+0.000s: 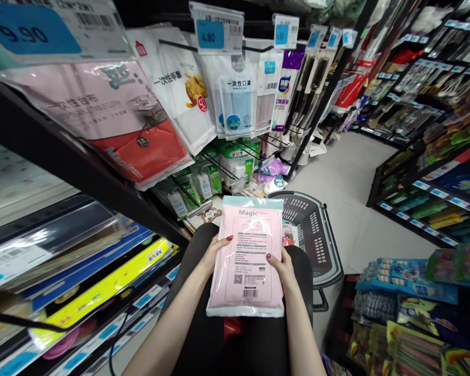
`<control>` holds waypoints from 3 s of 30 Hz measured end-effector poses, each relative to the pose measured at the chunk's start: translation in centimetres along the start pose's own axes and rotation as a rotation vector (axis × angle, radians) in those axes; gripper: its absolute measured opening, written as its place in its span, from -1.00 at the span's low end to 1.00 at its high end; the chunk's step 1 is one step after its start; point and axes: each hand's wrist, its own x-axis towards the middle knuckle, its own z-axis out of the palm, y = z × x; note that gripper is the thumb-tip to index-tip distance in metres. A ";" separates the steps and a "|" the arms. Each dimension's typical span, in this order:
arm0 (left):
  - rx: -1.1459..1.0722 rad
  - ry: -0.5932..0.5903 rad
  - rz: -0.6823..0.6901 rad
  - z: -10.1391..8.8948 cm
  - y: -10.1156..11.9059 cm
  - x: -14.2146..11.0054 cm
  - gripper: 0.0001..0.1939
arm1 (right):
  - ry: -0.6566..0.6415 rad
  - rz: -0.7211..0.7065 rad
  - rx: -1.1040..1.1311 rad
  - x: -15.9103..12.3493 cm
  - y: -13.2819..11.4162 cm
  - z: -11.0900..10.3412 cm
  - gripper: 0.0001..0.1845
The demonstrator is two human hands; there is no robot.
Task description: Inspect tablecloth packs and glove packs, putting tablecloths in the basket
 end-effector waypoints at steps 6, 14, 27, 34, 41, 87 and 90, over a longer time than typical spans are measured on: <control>0.072 -0.052 -0.029 0.0 -0.3 0.4 -0.65 | 0.035 -0.024 -0.016 0.1 0.4 -0.3 -0.56; 0.100 -0.046 0.024 -0.1 -0.5 0.2 -0.64 | -0.018 -0.051 -0.023 -0.2 -0.2 -0.3 -0.48; 0.102 -0.053 0.030 -0.1 -0.6 0.2 -0.66 | -0.008 -0.058 -0.018 -0.2 -0.2 -0.4 -0.48; 0.109 -0.079 0.037 -0.1 -0.6 0.2 -0.66 | 0.016 -0.054 -0.022 -0.3 -0.5 -0.4 -0.45; 0.114 -0.086 0.043 -0.1 -0.6 0.2 -0.66 | 0.007 -0.058 -0.018 -0.3 -0.6 -0.3 -0.46; 0.163 -0.094 0.006 0.1 -0.8 0.6 -0.60 | -0.004 0.039 0.043 0.1 -0.2 -0.4 -0.50; 0.162 -0.093 0.003 0.1 -0.8 0.5 -0.60 | -0.001 0.051 0.050 0.1 -0.2 -0.4 -0.49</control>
